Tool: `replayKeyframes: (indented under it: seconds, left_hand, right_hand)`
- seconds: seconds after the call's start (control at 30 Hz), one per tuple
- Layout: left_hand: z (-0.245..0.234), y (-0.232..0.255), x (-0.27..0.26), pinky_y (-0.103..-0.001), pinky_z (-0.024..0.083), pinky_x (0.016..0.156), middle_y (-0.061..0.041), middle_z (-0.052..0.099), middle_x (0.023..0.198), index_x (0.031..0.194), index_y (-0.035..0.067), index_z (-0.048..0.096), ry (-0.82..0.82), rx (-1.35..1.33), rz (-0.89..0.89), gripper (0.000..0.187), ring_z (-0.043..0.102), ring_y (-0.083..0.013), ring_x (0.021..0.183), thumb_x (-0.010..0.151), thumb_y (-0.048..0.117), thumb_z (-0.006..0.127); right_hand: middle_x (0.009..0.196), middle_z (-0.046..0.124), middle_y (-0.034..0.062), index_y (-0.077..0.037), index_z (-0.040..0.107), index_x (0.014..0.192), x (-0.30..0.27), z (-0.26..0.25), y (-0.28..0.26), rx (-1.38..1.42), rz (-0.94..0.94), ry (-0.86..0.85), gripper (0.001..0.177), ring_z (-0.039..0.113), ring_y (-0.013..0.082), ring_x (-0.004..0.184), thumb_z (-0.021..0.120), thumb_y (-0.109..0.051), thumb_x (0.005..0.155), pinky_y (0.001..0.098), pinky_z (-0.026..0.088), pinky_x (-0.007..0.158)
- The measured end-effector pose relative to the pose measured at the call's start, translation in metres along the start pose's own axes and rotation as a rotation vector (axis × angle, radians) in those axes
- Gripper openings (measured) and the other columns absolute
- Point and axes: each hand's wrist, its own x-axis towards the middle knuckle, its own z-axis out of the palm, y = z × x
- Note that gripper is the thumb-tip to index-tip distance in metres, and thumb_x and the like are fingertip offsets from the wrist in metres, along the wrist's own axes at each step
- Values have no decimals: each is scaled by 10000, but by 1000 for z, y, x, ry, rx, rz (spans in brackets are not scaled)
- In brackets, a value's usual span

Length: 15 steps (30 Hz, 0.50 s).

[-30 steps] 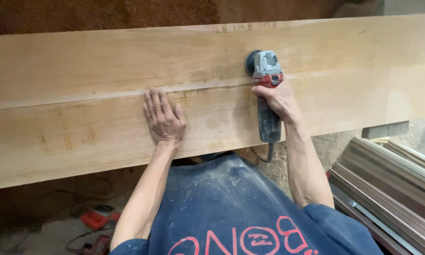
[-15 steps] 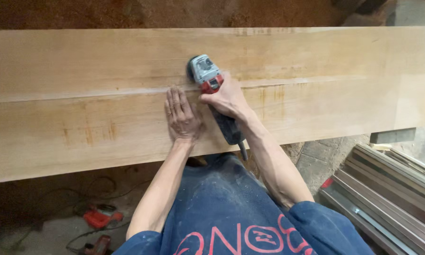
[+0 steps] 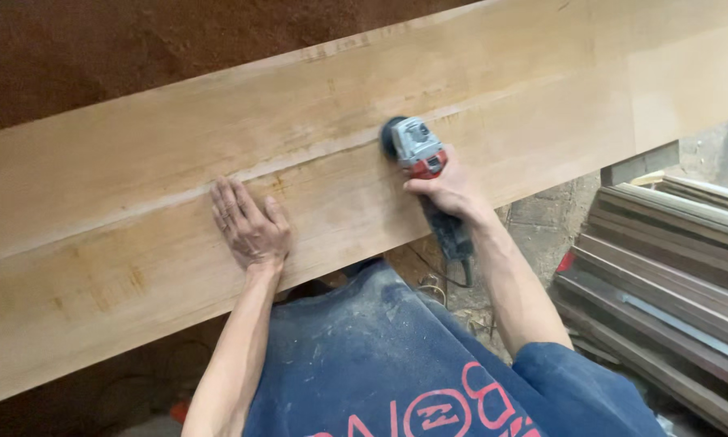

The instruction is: The person uses an angle grinder with a sanding disc to sand a large wooden plank on a workbench. They move the tool along the surface, occasionally pausing to adjust the disc or reposition the plank. The person also briefly uses a wooden straightedge to check the plank's alignment.

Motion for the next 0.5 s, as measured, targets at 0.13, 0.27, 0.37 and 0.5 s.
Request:
replayKeyframes:
  seconds: [0.13, 0.27, 0.37, 0.5]
  left_hand:
    - [-3, 5, 0, -554, 191, 1279, -273, 313, 1665, 1568, -75, 393, -8, 15, -5, 703, 245, -444, 1565, 1020, 324, 578]
    - [-4, 8, 0, -554, 192, 1278, -272, 319, 1666, 1570, -76, 404, 15, 30, 10, 692, 245, -449, 1566, 1036, 331, 571]
    - [-6, 10, 2, -553, 194, 1280, -270, 323, 1667, 1562, -62, 418, 0, 54, 28, 676, 246, -455, 1566, 1026, 324, 562]
    - [-12, 10, 2, -566, 182, 1262, -274, 329, 1658, 1550, -45, 441, -35, 79, 33, 645, 241, -469, 1555, 1032, 323, 554]
  right_hand:
    - [1095, 726, 96, -13, 631, 1255, 11, -47, 31, 194, 61, 66, 668, 688, 201, 978, 873, -231, 673, 355, 562, 878]
    - [1101, 737, 111, -17, 671, 1233, 10, -55, 29, 259, 67, 151, 597, 695, 197, 957, 839, -200, 691, 349, 574, 864]
    - [1100, 715, 100, -40, 580, 1260, -1, -24, 5, 188, 68, 103, 706, 693, 212, 964, 870, -231, 645, 350, 578, 870]
    - [1124, 691, 211, -25, 530, 1294, -34, 41, -38, -67, 108, -138, 778, 686, 343, 1051, 847, -346, 660, 427, 559, 911]
